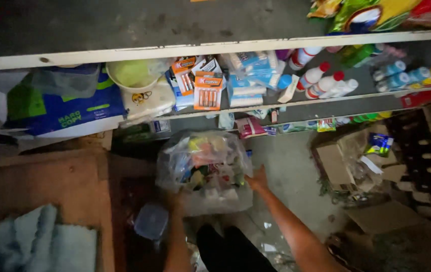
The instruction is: The recorder takes snack bags from a plastic bin, wipes them with a cloth, and organizes them onto the store shelves.
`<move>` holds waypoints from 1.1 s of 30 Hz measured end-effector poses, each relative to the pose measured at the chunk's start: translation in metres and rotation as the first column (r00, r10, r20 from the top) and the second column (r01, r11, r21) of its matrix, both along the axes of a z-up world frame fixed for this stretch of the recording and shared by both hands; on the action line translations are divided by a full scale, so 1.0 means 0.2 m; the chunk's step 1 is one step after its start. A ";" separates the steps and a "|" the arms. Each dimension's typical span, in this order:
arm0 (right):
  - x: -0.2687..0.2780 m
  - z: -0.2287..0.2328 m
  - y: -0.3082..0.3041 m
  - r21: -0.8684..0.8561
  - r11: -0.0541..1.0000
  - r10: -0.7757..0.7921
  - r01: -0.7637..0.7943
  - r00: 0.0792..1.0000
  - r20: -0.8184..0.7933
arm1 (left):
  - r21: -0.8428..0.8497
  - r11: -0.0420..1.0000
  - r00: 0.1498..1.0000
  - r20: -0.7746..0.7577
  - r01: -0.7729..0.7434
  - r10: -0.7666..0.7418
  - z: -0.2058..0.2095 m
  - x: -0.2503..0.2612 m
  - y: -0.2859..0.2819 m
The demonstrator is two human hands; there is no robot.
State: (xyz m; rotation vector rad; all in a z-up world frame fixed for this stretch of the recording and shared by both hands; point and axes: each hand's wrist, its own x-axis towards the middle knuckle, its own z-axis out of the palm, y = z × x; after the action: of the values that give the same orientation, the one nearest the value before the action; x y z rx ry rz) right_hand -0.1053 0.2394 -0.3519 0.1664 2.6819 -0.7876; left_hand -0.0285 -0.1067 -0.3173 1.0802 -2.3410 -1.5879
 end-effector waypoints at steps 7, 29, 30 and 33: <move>0.20 0.12 -0.05 -0.212 0.914 -0.297 0.347 0.926 0.235 | 0.047 0.989 0.947 0.283 0.142 -0.149 -0.62 0.10 -0.05; 0.14 -0.32 0.88 -0.648 0.581 -0.422 0.493 0.863 0.279 | -0.383 0.899 0.969 -0.034 0.212 -0.243 0.49 -0.20 0.03; 0.15 -0.26 0.87 -0.613 0.651 -0.353 0.448 0.893 0.278 | -0.389 0.895 0.967 -0.037 0.220 -0.254 0.53 -0.20 0.07; 0.19 -0.38 0.91 -0.676 0.247 -0.510 0.695 0.686 0.519 | -0.425 0.874 0.954 -0.073 0.235 -0.291 0.52 -0.32 0.16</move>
State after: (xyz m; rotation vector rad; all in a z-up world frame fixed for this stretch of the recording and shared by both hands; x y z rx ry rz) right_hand -0.0669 0.4207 -0.4277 1.0198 1.6359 -2.0977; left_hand -0.0929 -0.0745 -0.2132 0.5631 -2.6454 -1.1011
